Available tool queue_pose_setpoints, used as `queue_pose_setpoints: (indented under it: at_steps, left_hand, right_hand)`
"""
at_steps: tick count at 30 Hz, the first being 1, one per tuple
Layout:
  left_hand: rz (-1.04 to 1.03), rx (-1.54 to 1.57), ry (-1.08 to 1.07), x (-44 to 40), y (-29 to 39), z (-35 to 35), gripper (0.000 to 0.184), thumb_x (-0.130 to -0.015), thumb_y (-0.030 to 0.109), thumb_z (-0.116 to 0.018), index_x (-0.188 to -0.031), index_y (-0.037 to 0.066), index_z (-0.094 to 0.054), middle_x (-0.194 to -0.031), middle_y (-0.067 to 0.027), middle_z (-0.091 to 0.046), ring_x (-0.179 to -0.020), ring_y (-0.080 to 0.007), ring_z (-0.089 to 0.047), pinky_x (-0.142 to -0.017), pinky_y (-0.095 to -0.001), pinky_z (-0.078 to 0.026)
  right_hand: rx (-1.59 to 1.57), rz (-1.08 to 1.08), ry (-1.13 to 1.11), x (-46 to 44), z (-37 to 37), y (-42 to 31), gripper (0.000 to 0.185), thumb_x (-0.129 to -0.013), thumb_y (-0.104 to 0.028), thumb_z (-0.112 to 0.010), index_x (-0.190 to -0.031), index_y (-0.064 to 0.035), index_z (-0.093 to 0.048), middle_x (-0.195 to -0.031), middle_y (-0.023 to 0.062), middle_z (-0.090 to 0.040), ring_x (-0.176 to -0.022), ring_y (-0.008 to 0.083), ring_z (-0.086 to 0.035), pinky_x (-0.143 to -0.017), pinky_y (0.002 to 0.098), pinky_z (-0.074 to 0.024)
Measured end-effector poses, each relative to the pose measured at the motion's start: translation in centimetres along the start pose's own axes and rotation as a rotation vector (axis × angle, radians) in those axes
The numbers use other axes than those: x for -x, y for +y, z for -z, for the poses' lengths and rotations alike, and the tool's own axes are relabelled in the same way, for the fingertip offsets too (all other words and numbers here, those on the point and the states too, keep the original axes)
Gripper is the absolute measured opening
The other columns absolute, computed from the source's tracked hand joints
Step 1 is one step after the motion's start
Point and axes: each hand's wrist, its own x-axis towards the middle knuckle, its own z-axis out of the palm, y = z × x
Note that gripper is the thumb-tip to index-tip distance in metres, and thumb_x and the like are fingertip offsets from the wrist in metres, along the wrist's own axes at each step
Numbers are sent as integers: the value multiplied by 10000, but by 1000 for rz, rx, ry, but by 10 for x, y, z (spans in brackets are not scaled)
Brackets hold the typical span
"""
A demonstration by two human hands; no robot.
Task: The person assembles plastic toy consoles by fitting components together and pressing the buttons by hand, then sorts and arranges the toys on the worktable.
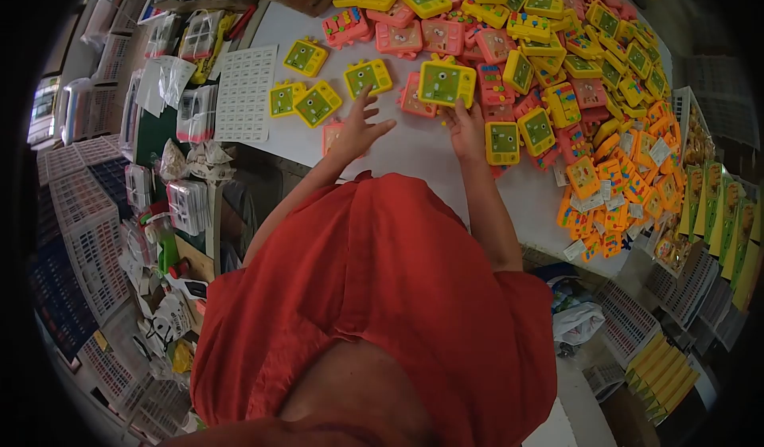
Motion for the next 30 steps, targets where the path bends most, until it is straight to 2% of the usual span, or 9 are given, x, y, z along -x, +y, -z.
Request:
queue_pose_setpoints:
  at_steps: [3,7,10,14,18,22,23,25,30]
  left_hand:
    - [-108,253,44,-1,11,-21,1031,-703,110,-786,-1444,102,-69,-1307,-214,-401,-1185,-263,-451,-874,-386,-498]
    - [-32,207,-113,8,42,-1,1129,-650,75,-819,-1439,82,-13,-1337,-190,-380,-1182,-229,-451,-938,-374,-456]
    - [-235,192,-52,13,38,-6,1129,-640,61,-821,-1438,87,-22,-1310,-180,-415,-1180,-238,-456,-961,-370,-435]
    - [-226,364,-55,16,38,-9,1097,-649,30,-803,-1435,84,-40,-1291,-180,-422,-1181,-246,-454,-968,-367,-430]
    - [-228,155,-22,25,37,-9,995,-689,27,-768,-1418,70,-92,-1272,-169,-431,-1161,-242,-468,-941,-344,-438]
    - [-312,-2,-25,37,30,-19,775,-772,86,-720,-1352,43,-207,-1172,-124,-487,-1040,-187,-526,-811,-286,-479]
    - [-312,-3,-26,36,27,-17,775,-772,86,-720,-1352,43,-207,-1172,-124,-487,-1040,-187,-526,-811,-286,-479]
    - [29,320,-156,33,31,-8,536,-843,135,-662,-1262,52,-338,-1043,-68,-525,-893,-115,-537,-686,-235,-472]
    - [-34,294,-157,31,35,-5,317,-899,186,-598,-1160,76,-456,-942,-21,-536,-792,-58,-506,-606,-211,-441]
  right_hand:
    - [40,-57,-146,40,-26,16,284,-923,-92,-511,-1188,-36,-427,-1118,92,-554,-1017,184,-582,-898,329,-492]
    - [217,-174,-262,69,-32,17,322,-916,-75,-508,-1216,-30,-401,-1139,105,-549,-1044,207,-576,-921,367,-475]
    - [355,-96,-312,73,-33,6,329,-907,-91,-525,-1208,-31,-407,-1146,89,-542,-1038,187,-570,-920,355,-467]
    - [478,-103,-407,72,-41,-8,362,-891,-123,-560,-1210,-26,-418,-1120,66,-542,-1014,156,-556,-907,326,-459]
    - [231,-3,-213,70,-62,-1,366,-877,-168,-606,-1169,-12,-450,-1029,41,-562,-935,119,-558,-847,275,-459]
    - [427,75,-115,60,-57,8,371,-865,-172,-628,-1146,-1,-456,-993,37,-565,-896,101,-545,-794,257,-461]
    - [454,87,-138,61,-55,8,371,-855,-157,-636,-1141,1,-460,-982,39,-564,-890,96,-538,-782,252,-461]
    - [481,96,-165,65,-56,6,371,-845,-142,-645,-1135,3,-464,-971,41,-563,-884,91,-531,-771,247,-461]
    - [664,151,-272,68,-49,8,385,-808,-103,-661,-1118,-7,-454,-970,47,-534,-844,85,-528,-733,235,-468]
